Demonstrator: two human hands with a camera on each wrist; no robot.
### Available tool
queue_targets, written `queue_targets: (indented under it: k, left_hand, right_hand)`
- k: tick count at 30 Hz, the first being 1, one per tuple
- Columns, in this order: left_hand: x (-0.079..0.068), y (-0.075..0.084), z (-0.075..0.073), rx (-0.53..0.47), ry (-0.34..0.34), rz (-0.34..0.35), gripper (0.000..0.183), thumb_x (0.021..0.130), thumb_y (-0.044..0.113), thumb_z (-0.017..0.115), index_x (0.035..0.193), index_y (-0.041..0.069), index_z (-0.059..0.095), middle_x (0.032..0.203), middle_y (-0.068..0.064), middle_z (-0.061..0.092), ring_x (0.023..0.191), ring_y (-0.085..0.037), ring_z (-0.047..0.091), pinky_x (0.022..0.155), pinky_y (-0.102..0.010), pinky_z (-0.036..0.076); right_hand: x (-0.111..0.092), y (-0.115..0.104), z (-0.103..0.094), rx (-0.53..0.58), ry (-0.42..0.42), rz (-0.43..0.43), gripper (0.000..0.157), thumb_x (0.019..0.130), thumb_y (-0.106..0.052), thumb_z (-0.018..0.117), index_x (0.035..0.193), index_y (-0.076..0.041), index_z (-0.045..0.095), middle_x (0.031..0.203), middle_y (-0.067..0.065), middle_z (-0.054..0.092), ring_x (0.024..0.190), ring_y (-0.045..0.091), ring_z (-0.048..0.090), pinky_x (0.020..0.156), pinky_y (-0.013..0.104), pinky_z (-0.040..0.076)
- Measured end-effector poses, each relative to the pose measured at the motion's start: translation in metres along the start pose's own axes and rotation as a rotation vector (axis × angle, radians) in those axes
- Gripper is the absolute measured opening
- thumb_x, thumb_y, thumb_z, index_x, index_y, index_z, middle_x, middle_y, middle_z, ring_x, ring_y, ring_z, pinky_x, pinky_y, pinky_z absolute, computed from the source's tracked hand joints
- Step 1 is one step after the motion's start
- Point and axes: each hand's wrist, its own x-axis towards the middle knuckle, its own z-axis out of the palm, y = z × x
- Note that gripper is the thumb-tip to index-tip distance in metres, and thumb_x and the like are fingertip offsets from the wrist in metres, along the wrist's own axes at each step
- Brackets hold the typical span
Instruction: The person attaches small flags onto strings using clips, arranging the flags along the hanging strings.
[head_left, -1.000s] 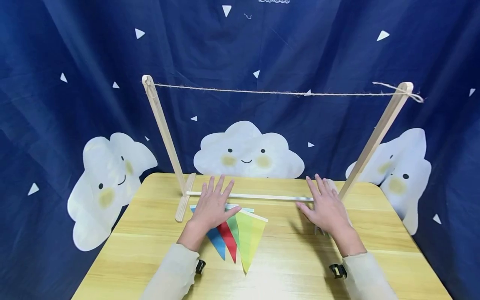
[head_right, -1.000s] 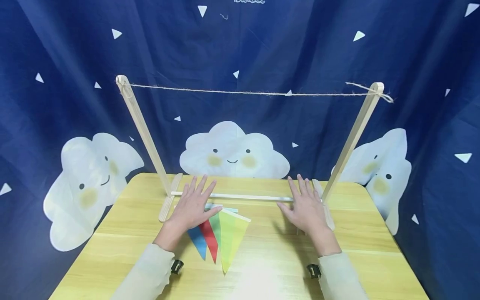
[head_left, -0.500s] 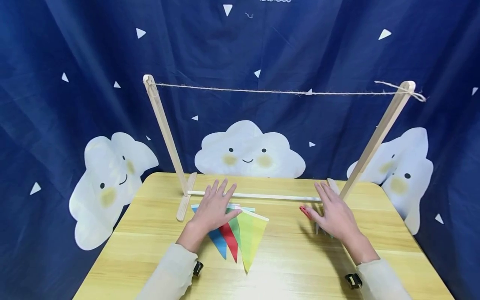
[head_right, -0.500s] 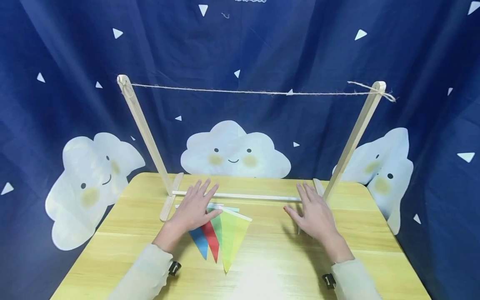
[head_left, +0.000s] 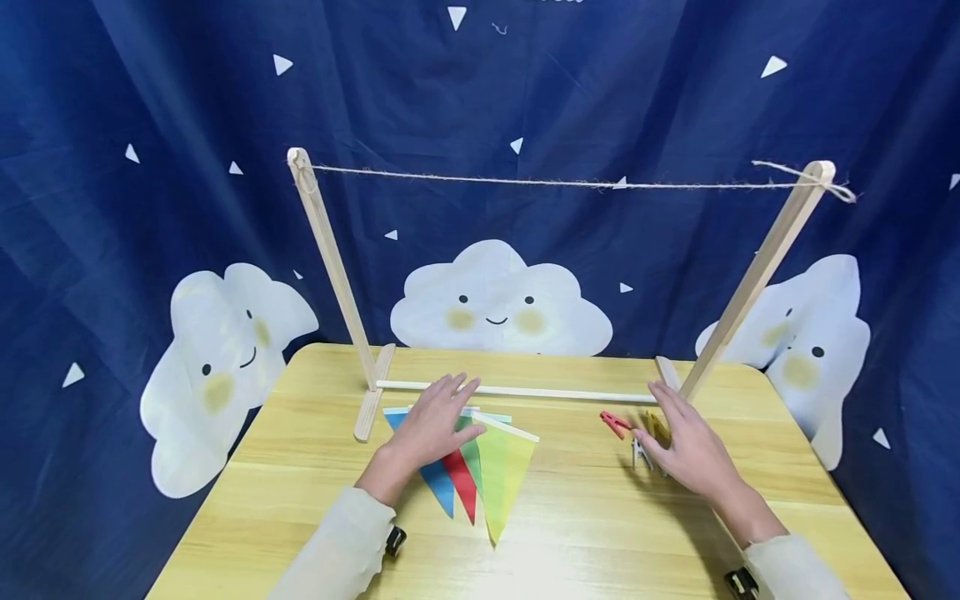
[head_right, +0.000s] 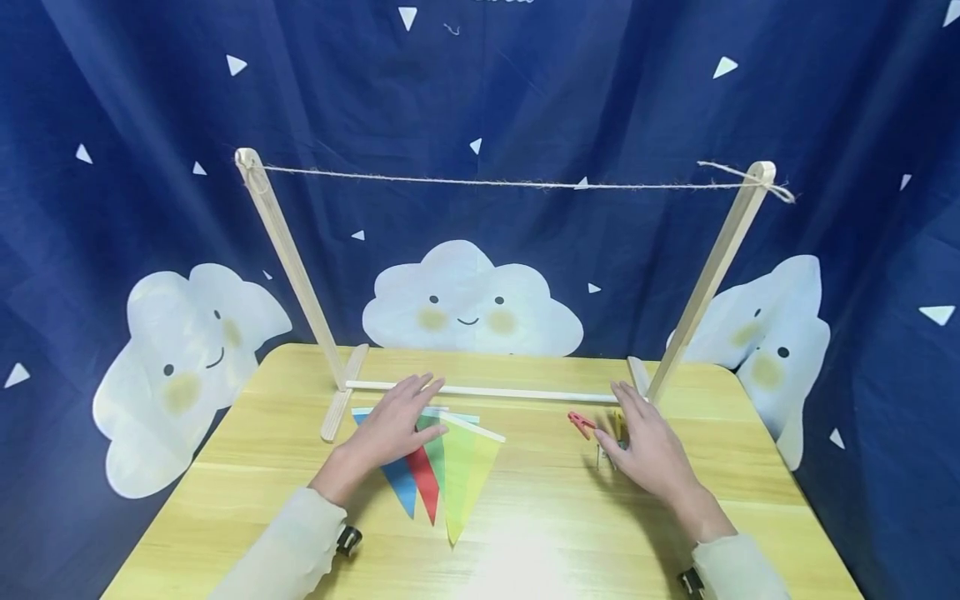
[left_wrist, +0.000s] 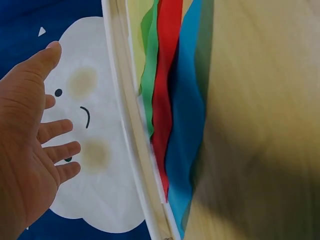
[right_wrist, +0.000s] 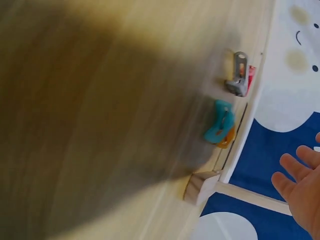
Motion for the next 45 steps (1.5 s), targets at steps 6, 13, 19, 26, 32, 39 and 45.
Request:
queue_targets:
  k: [6, 13, 19, 26, 32, 39, 45]
  left_hand:
    - [-0.002, -0.002, 0.005, -0.057, 0.024, 0.025, 0.078, 0.095, 0.052, 0.07, 0.158, 0.015, 0.043, 0.159, -0.014, 0.047, 0.148, -0.036, 0.042, 0.12, -0.055, 0.036]
    - [-0.003, -0.009, 0.01, -0.125, 0.061, 0.025, 0.073, 0.093, 0.046, 0.075, 0.153, 0.013, 0.048, 0.151, -0.011, 0.055, 0.141, -0.031, 0.049, 0.116, -0.051, 0.043]
    - [0.003, -0.005, 0.012, -0.177, 0.026, 0.032, 0.066, 0.093, 0.041, 0.078, 0.147, 0.011, 0.055, 0.144, -0.011, 0.06, 0.137, -0.033, 0.053, 0.114, -0.051, 0.045]
    - [0.01, -0.002, 0.018, -0.163, 0.005, 0.029, 0.062, 0.092, 0.039, 0.079, 0.142, 0.01, 0.059, 0.138, -0.009, 0.063, 0.131, -0.03, 0.056, 0.112, -0.047, 0.047]
    - [0.018, -0.001, 0.024, -0.15, -0.014, 0.034, 0.056, 0.09, 0.035, 0.081, 0.136, 0.009, 0.064, 0.132, -0.008, 0.066, 0.126, -0.028, 0.058, 0.109, -0.044, 0.049]
    - [0.025, -0.001, 0.03, -0.123, -0.035, 0.059, 0.051, 0.089, 0.034, 0.083, 0.13, 0.008, 0.066, 0.125, -0.009, 0.066, 0.115, -0.027, 0.058, 0.103, -0.043, 0.051]
    - [0.028, -0.002, 0.033, -0.101, -0.028, 0.058, 0.048, 0.087, 0.032, 0.084, 0.125, 0.006, 0.068, 0.121, -0.01, 0.067, 0.109, -0.028, 0.058, 0.099, -0.042, 0.052]
  right_hand:
    - [-0.01, 0.006, -0.001, 0.058, -0.023, 0.042, 0.085, 0.093, -0.038, 0.076, 0.159, -0.006, 0.033, 0.16, 0.027, 0.038, 0.141, 0.052, 0.041, 0.106, 0.071, 0.038]
    - [-0.022, 0.014, 0.0, 0.066, -0.022, 0.052, 0.082, 0.092, -0.035, 0.078, 0.154, 0.002, 0.038, 0.152, 0.032, 0.043, 0.136, 0.053, 0.045, 0.105, 0.069, 0.039]
    - [-0.03, 0.02, 0.004, 0.079, -0.051, 0.084, 0.079, 0.09, -0.032, 0.08, 0.146, 0.008, 0.042, 0.14, 0.034, 0.05, 0.121, 0.05, 0.056, 0.099, 0.068, 0.045]
    - [-0.036, 0.023, 0.013, 0.065, -0.02, 0.074, 0.067, 0.084, -0.026, 0.086, 0.127, 0.011, 0.052, 0.118, 0.03, 0.06, 0.099, 0.037, 0.062, 0.085, 0.057, 0.052]
    - [-0.039, 0.024, 0.019, 0.05, -0.054, 0.083, 0.064, 0.082, -0.026, 0.087, 0.123, 0.012, 0.056, 0.109, 0.026, 0.061, 0.091, 0.029, 0.06, 0.079, 0.05, 0.053]
    - [-0.04, 0.026, 0.021, 0.037, -0.11, 0.15, 0.066, 0.08, -0.034, 0.089, 0.12, 0.01, 0.06, 0.105, 0.023, 0.063, 0.088, 0.029, 0.062, 0.079, 0.051, 0.053]
    - [-0.037, 0.026, 0.022, 0.061, -0.129, 0.182, 0.058, 0.079, -0.033, 0.09, 0.111, 0.007, 0.063, 0.096, 0.015, 0.063, 0.081, 0.022, 0.057, 0.071, 0.04, 0.051]
